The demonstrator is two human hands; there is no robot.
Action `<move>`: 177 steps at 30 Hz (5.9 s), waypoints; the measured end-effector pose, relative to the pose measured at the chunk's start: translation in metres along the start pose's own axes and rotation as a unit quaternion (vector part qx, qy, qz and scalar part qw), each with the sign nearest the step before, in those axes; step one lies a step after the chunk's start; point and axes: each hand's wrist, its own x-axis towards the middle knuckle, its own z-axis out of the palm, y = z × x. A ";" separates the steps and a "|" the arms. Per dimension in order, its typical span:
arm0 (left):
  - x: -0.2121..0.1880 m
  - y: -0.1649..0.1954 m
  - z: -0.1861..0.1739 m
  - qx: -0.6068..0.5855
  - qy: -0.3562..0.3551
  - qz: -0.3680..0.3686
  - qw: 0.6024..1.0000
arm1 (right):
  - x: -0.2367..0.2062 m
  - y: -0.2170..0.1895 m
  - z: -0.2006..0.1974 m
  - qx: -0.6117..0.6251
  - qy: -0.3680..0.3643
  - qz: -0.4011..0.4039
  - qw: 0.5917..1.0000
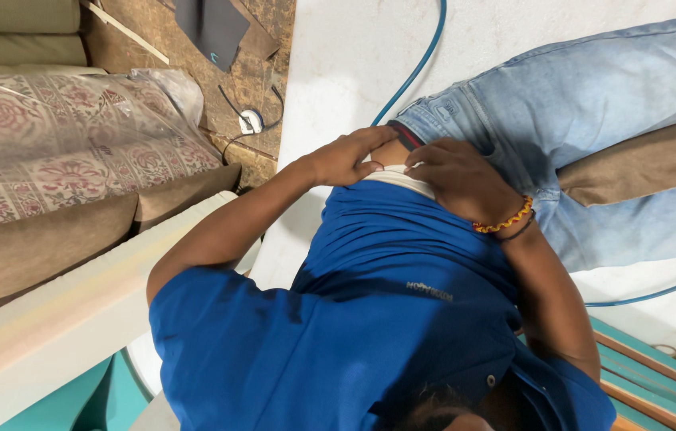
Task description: The person sits on the floor with a long wooden strip across their lap, wraps brown fabric around the strip, and uses a pneumatic nail gun to fasten the fabric along its edge. They repeatedly fold the fabric over, press it flat, and staple along the length of the strip.
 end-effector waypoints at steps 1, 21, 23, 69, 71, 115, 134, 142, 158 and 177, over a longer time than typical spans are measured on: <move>0.000 0.000 0.000 -0.018 0.000 -0.009 1.000 | 0.000 0.001 0.000 0.000 -0.004 -0.001 1.000; -0.003 0.000 -0.009 0.014 0.054 0.135 0.989 | -0.006 0.009 0.003 -0.001 -0.026 0.023 0.999; -0.002 0.002 -0.012 0.022 0.049 0.137 0.989 | -0.006 0.010 0.004 -0.008 -0.030 0.022 0.999; 0.063 -0.024 -0.014 0.118 0.162 -0.067 0.977 | -0.001 0.041 0.023 -0.074 0.034 0.162 0.983; 0.072 -0.031 -0.002 0.216 0.212 0.035 0.952 | 0.001 0.039 0.020 -0.068 0.069 0.137 0.986; 0.420 0.337 0.095 -0.186 -0.044 0.325 0.926 | -0.193 0.117 -0.203 0.315 0.767 0.049 0.557; 0.271 0.217 0.094 -0.043 0.089 0.330 0.939 | -0.163 0.086 -0.166 0.308 0.759 0.147 0.555; 0.263 0.147 0.084 -0.179 0.012 0.305 0.935 | -0.138 0.102 -0.103 0.055 0.713 0.210 0.667; 0.193 0.129 0.011 -0.153 0.028 0.236 0.959 | -0.064 0.028 -0.059 -0.252 0.507 0.282 0.774; 0.165 0.150 0.012 -0.207 -0.053 0.230 0.949 | -0.089 0.024 -0.026 -0.301 0.449 0.327 0.775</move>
